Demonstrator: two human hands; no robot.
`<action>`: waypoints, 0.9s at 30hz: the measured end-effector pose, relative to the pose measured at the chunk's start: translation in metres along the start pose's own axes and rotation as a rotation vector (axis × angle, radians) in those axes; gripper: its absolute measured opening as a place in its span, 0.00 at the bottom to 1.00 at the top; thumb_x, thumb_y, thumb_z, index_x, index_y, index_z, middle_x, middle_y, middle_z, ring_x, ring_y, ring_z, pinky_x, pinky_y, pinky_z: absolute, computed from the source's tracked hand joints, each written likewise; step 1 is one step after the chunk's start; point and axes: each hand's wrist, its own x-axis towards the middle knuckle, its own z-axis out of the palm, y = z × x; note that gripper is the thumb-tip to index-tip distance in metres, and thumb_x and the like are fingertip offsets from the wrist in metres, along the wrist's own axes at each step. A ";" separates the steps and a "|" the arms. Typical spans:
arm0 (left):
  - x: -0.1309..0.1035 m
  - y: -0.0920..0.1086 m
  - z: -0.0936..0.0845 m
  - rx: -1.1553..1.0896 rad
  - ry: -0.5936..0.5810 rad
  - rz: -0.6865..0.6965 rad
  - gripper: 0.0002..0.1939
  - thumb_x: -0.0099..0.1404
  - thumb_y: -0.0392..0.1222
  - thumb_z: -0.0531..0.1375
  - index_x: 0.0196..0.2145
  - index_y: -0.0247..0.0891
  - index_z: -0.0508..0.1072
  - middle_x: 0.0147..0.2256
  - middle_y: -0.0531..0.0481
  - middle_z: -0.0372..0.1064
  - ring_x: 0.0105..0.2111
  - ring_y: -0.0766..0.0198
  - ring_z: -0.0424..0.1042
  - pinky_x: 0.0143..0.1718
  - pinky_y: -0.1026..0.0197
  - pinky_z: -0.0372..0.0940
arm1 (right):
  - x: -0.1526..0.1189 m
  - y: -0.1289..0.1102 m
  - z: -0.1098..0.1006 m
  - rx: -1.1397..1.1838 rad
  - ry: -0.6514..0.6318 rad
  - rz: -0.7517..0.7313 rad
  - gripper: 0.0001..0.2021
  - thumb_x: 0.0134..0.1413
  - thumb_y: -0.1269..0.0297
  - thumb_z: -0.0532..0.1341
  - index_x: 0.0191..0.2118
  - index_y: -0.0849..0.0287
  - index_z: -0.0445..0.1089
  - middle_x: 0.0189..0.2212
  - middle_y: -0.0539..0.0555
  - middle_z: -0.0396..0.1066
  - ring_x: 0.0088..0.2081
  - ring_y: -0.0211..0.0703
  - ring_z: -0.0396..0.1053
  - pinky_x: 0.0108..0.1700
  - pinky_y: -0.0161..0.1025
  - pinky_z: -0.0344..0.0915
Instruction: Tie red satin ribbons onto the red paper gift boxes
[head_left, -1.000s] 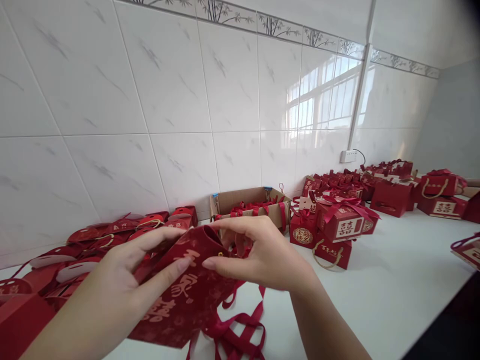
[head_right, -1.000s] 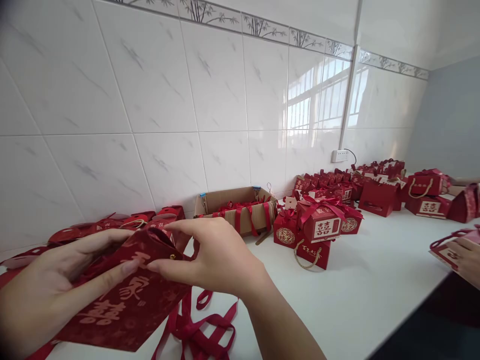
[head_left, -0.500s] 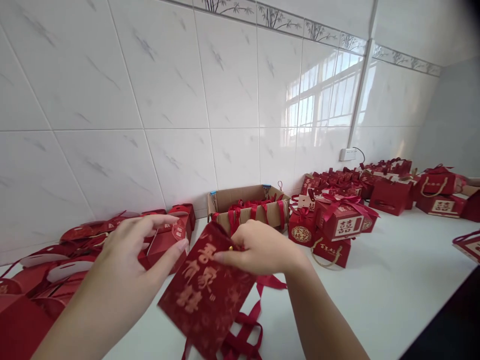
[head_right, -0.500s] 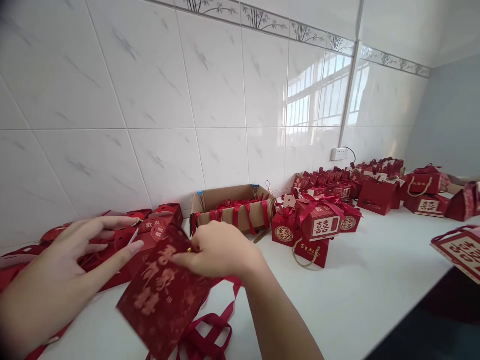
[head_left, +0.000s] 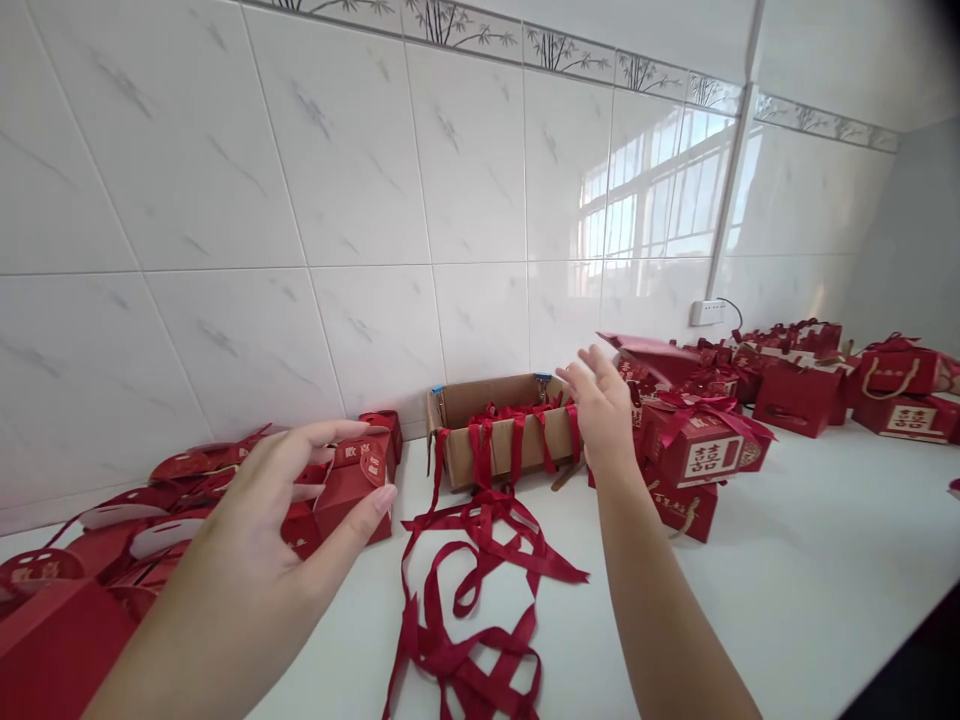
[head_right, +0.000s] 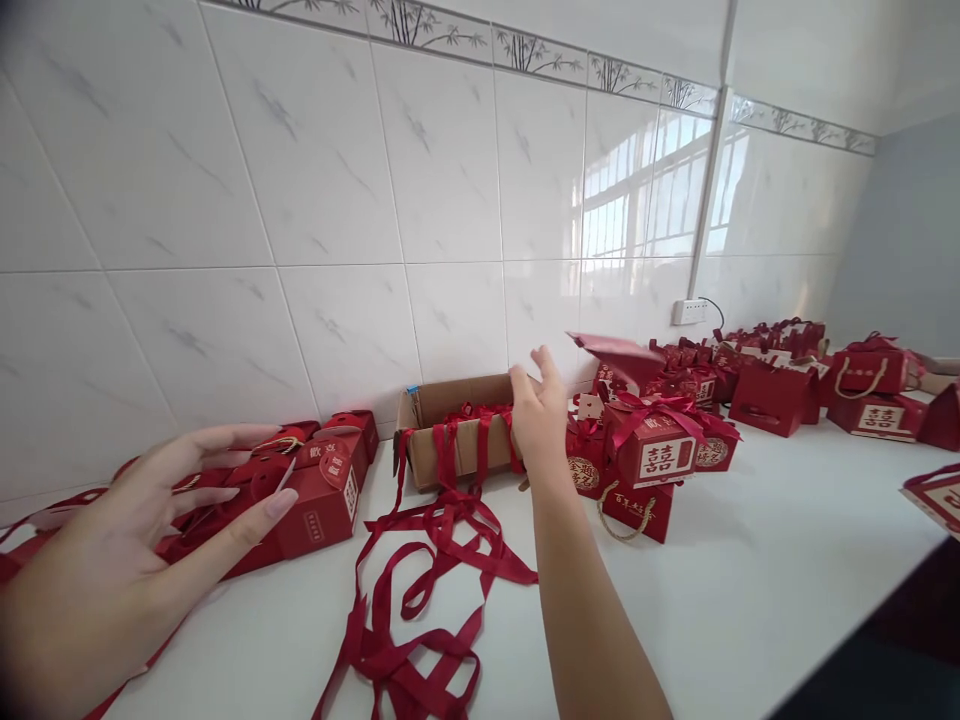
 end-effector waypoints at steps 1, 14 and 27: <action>0.000 -0.001 0.000 0.024 -0.022 0.007 0.23 0.57 0.58 0.58 0.48 0.49 0.65 0.50 0.51 0.66 0.48 0.53 0.69 0.41 0.55 0.70 | -0.003 -0.003 0.002 -0.036 -0.058 0.021 0.28 0.55 0.58 0.57 0.60 0.61 0.56 0.59 0.62 0.57 0.52 0.46 0.67 0.54 0.43 0.65; -0.003 -0.013 0.005 0.121 -0.206 0.183 0.22 0.57 0.61 0.56 0.46 0.51 0.68 0.48 0.53 0.70 0.49 0.53 0.69 0.40 0.60 0.71 | -0.031 -0.043 -0.010 -0.578 -1.207 0.037 0.22 0.56 0.54 0.58 0.54 0.54 0.67 0.47 0.54 0.72 0.44 0.46 0.71 0.46 0.42 0.68; -0.003 -0.014 0.005 0.101 -0.224 0.145 0.22 0.57 0.61 0.55 0.47 0.52 0.68 0.48 0.53 0.70 0.49 0.54 0.70 0.38 0.61 0.72 | -0.035 -0.043 -0.007 -0.700 -1.356 0.027 0.24 0.55 0.51 0.57 0.56 0.52 0.65 0.50 0.53 0.70 0.46 0.47 0.70 0.41 0.39 0.68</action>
